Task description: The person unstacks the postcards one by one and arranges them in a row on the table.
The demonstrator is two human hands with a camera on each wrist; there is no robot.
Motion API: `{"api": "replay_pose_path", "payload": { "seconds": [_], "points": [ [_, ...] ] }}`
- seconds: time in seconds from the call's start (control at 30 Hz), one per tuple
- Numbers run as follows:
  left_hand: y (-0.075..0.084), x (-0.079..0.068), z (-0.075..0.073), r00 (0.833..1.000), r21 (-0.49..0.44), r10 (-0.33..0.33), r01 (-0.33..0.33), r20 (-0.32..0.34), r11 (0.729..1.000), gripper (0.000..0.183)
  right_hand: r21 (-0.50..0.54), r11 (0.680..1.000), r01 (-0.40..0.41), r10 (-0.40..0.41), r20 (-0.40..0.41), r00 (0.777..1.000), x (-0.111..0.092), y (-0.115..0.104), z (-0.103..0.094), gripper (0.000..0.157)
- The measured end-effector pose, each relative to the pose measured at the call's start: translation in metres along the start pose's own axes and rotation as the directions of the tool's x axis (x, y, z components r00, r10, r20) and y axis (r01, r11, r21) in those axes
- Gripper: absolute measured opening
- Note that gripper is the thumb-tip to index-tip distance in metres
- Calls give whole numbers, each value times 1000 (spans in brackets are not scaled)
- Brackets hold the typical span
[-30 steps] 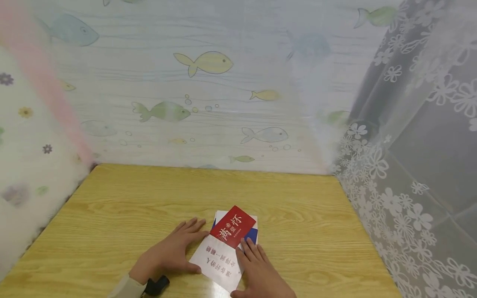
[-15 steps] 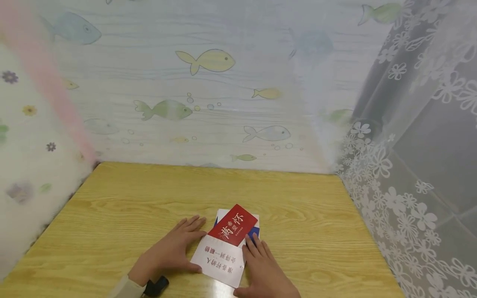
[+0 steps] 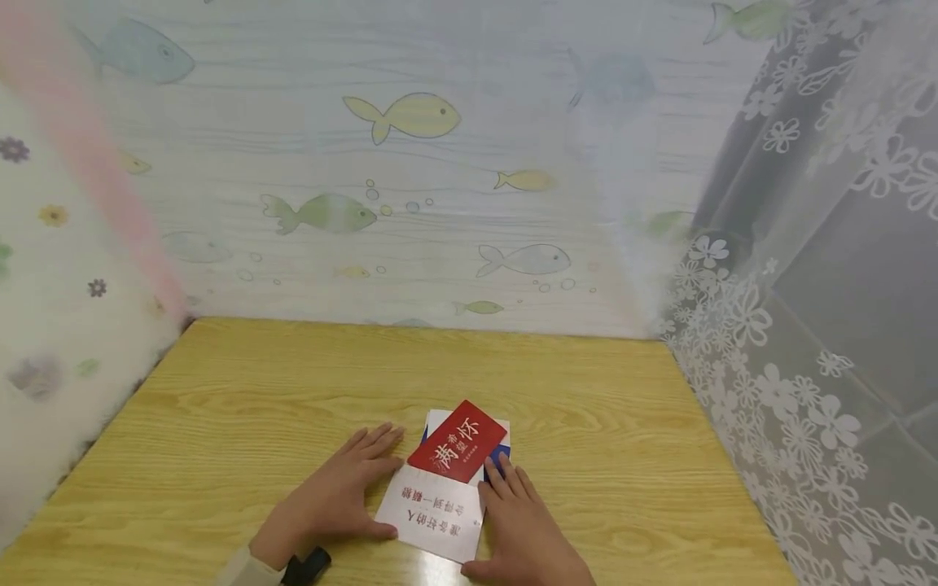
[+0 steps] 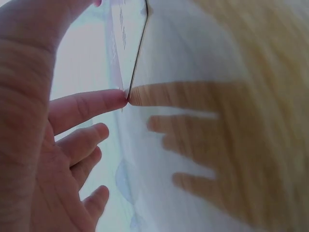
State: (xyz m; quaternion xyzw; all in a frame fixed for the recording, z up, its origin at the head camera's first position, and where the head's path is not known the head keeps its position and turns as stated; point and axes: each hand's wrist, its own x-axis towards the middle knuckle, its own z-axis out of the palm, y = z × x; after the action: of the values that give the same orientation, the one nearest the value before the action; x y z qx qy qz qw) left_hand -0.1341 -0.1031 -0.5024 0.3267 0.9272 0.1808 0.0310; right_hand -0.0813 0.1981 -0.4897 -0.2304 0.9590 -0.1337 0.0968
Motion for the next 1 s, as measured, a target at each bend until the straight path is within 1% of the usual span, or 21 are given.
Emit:
{"api": "replay_pose_path", "payload": {
  "seconds": [0.13,0.3,0.4,0.47,0.6,0.67,0.77,0.9,1.0],
  "points": [
    [-3,-4,-1,1000,-18,-6,6,15,1000,96,2,1000,31,-31,-37,999,0,4,-1,95],
    [-6,-8,0,999,-54,-14,16,36,998,102,59,998,32,-29,-55,998,-2,8,-2,95],
    [-6,-9,-1,999,-76,-6,9,33,997,99,81,996,27,-21,-72,997,-2,9,-3,94],
    [-6,-9,-1,1000,-89,1,2,29,996,98,78,996,37,-30,-97,995,-3,10,-4,93],
    [-7,-8,0,1000,-93,20,-20,10,995,94,56,995,81,-71,-163,984,-1,12,-6,90],
    [-7,-7,1,999,-89,38,-39,-14,995,94,46,995,93,-82,-195,977,-1,14,-6,90],
    [-9,-6,1,993,-61,82,-87,-79,994,93,39,995,97,-85,-238,968,0,16,-7,92],
    [-11,-4,0,973,-34,143,-151,-179,988,93,25,995,101,-89,-295,951,2,21,-8,95],
    [-12,-4,-2,955,-46,176,-192,-238,980,94,1,994,106,-100,-326,940,2,24,-9,95]
  ]
}}
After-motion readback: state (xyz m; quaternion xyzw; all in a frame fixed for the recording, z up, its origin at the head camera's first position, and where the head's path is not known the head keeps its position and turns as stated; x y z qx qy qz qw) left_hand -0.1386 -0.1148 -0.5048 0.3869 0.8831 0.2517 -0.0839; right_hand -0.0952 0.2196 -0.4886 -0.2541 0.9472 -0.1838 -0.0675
